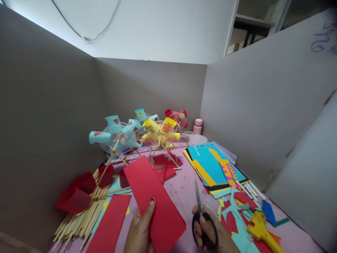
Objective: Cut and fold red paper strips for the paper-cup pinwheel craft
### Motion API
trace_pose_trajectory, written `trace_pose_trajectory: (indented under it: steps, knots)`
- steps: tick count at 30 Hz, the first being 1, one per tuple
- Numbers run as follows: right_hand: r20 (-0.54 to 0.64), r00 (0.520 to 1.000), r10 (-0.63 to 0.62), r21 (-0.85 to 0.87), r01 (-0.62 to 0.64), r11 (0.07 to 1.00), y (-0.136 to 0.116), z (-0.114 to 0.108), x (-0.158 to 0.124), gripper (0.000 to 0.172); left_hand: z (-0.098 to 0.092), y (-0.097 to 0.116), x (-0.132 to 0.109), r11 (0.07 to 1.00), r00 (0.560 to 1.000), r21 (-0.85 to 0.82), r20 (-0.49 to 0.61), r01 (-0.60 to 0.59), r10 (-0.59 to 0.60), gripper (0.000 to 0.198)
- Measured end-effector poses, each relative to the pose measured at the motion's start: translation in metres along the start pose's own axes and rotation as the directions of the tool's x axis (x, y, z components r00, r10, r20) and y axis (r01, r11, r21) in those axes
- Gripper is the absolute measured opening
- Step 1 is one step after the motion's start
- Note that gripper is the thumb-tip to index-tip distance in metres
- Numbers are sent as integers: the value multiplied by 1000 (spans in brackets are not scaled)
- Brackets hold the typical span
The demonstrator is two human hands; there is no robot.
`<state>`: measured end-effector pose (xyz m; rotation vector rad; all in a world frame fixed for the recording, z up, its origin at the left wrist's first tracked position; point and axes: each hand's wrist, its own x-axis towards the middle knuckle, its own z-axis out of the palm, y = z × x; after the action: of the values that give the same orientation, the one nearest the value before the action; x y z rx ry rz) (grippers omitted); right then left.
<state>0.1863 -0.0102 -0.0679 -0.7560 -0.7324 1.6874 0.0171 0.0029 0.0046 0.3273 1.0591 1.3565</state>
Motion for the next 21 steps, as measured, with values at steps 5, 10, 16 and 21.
trace_pose_trajectory:
  steps: [5, 10, 16, 21]
  knots:
    - [75, 985, -157, -302, 173, 937, -12, 18, -3, 54, 3, -1, -6, 1000, 996, -27, 88, 11, -8, 34]
    - [-73, 972, -225, -339, 189, 922, -5, 35, -7, 49, 5, -6, -7, 1000, 996, -24, 89, -2, 4, 37]
    - [-149, 933, -328, -397, 248, 884, 2, 39, -2, 50, -14, -28, 6, 983, 987, 166, 148, -84, 60, 43]
    - [-101, 938, -330, -434, 257, 863, 6, 35, -1, 48, -18, -32, 10, 985, 991, 161, 131, -63, 42, 39]
